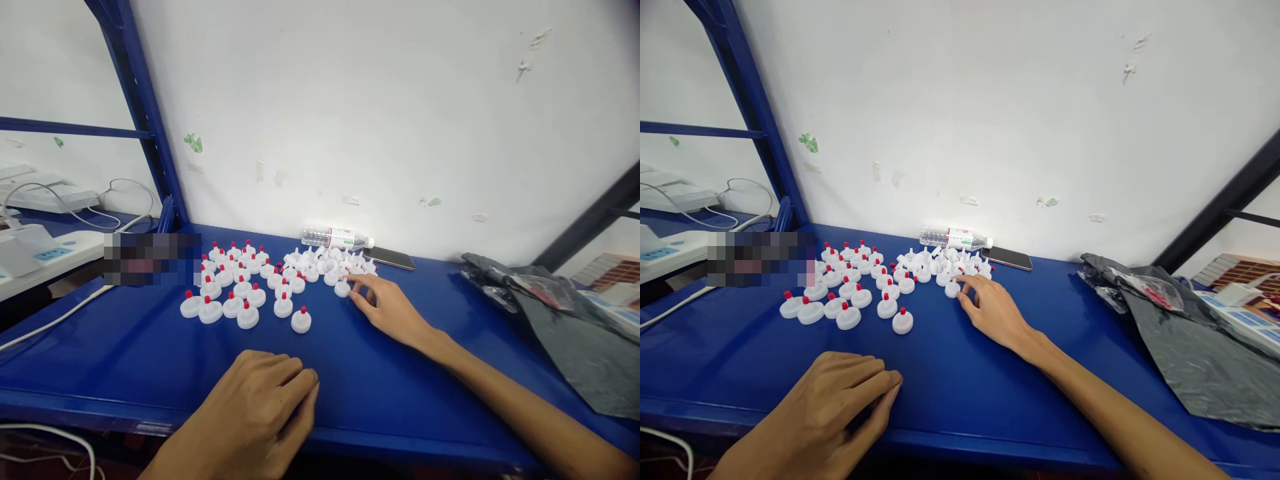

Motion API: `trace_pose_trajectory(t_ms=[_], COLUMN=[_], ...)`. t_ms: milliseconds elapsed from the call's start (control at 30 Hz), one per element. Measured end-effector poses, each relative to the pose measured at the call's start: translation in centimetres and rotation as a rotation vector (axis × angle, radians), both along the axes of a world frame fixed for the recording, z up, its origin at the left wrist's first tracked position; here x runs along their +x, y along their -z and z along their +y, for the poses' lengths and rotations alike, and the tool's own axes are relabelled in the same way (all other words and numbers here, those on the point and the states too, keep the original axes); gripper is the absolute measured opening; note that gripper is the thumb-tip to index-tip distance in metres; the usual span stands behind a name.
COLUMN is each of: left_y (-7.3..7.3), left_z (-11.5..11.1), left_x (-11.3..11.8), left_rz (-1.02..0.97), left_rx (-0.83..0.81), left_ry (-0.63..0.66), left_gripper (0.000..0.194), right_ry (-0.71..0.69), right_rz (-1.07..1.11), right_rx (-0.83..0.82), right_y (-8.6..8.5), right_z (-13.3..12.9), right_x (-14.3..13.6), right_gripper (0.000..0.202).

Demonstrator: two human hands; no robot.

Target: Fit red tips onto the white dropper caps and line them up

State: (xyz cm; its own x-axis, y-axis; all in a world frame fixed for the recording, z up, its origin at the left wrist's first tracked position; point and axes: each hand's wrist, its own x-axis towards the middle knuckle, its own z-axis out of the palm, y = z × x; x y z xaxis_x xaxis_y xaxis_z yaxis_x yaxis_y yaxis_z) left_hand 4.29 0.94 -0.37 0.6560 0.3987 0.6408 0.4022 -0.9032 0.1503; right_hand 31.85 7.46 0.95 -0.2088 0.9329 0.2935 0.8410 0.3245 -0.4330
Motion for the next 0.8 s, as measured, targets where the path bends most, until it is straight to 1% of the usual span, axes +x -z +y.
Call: trace_pose_trajectory(t_ms=[67, 133, 200, 300, 433, 567, 633, 800], left_y=[0.0, 0.0, 0.1, 0.2, 0.2, 0.3, 0.3, 0.3], left_z=[0.0, 0.0, 0.1, 0.2, 0.2, 0.3, 0.3, 0.3], left_x=[0.0, 0.1, 0.1, 0.0, -0.1, -0.1, -0.1, 0.0], left_rz=[0.014, 0.020, 0.020, 0.027, 0.059, 0.073, 0.081, 0.116], left_rx=[-0.004, -0.002, -0.007, -0.024, -0.060, -0.080, -0.097, -0.123], left_ry=[-0.008, -0.011, -0.008, -0.017, -0.036, -0.050, -0.055, -0.061], left_gripper=[0.021, 0.021, 0.020, 0.020, 0.021, 0.022, 0.022, 0.022], right_ry=[0.001, 0.050, 0.096, 0.124, 0.127, 0.084, 0.041, -0.075], right_rz=[0.041, 0.044, -0.020, -0.120, -0.141, -0.145, -0.098, 0.235], right_rx=[0.005, 0.046, 0.090, 0.101, 0.099, 0.085, 0.070, -0.012], right_y=[-0.2, -0.3, -0.1, 0.5, 0.8, 0.4, 0.0, -1.4], right_z=[-0.1, 0.1, 0.6, 1.7, 2.2, 1.4, 0.6, -1.5], right_x=[0.1, 0.3, 0.9, 1.7, 2.0, 1.6, 1.2, -0.5], right_gripper=[0.036, 0.035, 0.033, 0.030, 0.024, 0.017, 0.017, 0.028])
